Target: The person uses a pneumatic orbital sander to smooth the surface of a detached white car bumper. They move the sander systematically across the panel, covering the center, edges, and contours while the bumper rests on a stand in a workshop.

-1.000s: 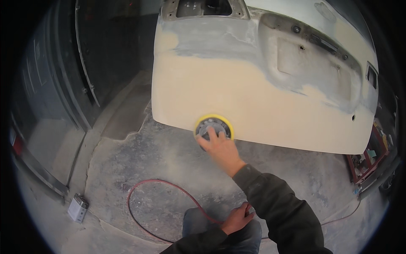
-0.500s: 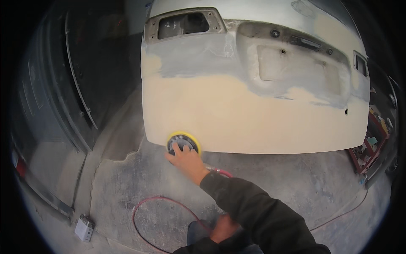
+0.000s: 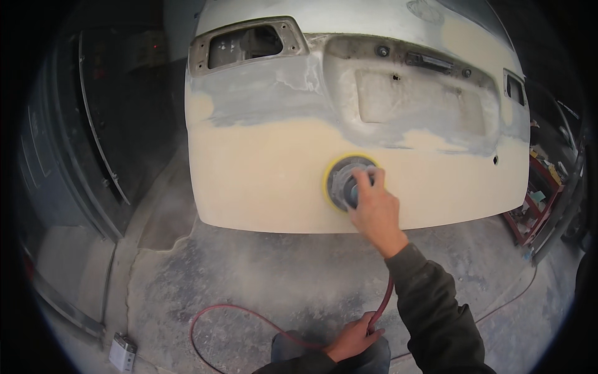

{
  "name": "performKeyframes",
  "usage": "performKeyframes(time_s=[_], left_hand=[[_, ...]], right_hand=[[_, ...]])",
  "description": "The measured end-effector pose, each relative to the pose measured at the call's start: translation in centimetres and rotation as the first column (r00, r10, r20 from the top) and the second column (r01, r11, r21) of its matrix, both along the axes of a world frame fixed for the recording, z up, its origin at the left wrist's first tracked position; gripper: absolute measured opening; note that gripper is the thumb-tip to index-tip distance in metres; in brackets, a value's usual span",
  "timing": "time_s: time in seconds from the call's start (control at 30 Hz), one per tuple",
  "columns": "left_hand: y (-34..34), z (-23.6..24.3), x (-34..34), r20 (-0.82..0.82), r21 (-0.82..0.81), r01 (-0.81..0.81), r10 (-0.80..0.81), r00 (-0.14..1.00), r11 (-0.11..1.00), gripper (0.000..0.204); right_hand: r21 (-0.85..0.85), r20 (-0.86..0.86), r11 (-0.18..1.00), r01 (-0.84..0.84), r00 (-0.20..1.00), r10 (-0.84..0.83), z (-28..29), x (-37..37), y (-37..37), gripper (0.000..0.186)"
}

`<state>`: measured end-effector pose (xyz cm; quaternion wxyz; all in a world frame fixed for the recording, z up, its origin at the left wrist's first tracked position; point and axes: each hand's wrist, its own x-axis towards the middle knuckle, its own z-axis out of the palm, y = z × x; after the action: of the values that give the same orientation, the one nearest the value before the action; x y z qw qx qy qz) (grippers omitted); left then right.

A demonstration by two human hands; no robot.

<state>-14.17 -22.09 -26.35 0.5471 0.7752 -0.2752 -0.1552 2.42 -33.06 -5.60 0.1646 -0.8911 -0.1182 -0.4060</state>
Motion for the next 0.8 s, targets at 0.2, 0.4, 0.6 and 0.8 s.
performKeyframes(time_s=[0.2,0.4,0.6,0.8], left_hand=[[0.3,2.3,1.5,-0.005,-0.081,-0.005,0.005,1.000,0.997,0.048],[1.8,3.8,2.9,0.005,-0.137,-0.048,0.049,0.999,0.989,0.044],[3.3,3.8,3.8,0.024,-0.141,-0.110,0.114,0.993,0.984,0.043],[5.4,4.2,3.2,-0.019,-0.122,-0.308,0.308,0.951,0.943,0.046]], right_hand=[[-0.049,0.004,0.996,0.080,0.997,-0.080,3.9,2.0,-0.7,0.063],[-0.121,-0.011,0.991,0.053,0.998,-0.054,6.0,3.7,2.9,0.061],[-0.175,0.012,0.984,-0.021,1.000,0.023,6.7,5.2,6.5,0.063],[-0.218,0.090,0.956,-0.195,0.972,0.218,5.6,7.2,14.1,0.057]])
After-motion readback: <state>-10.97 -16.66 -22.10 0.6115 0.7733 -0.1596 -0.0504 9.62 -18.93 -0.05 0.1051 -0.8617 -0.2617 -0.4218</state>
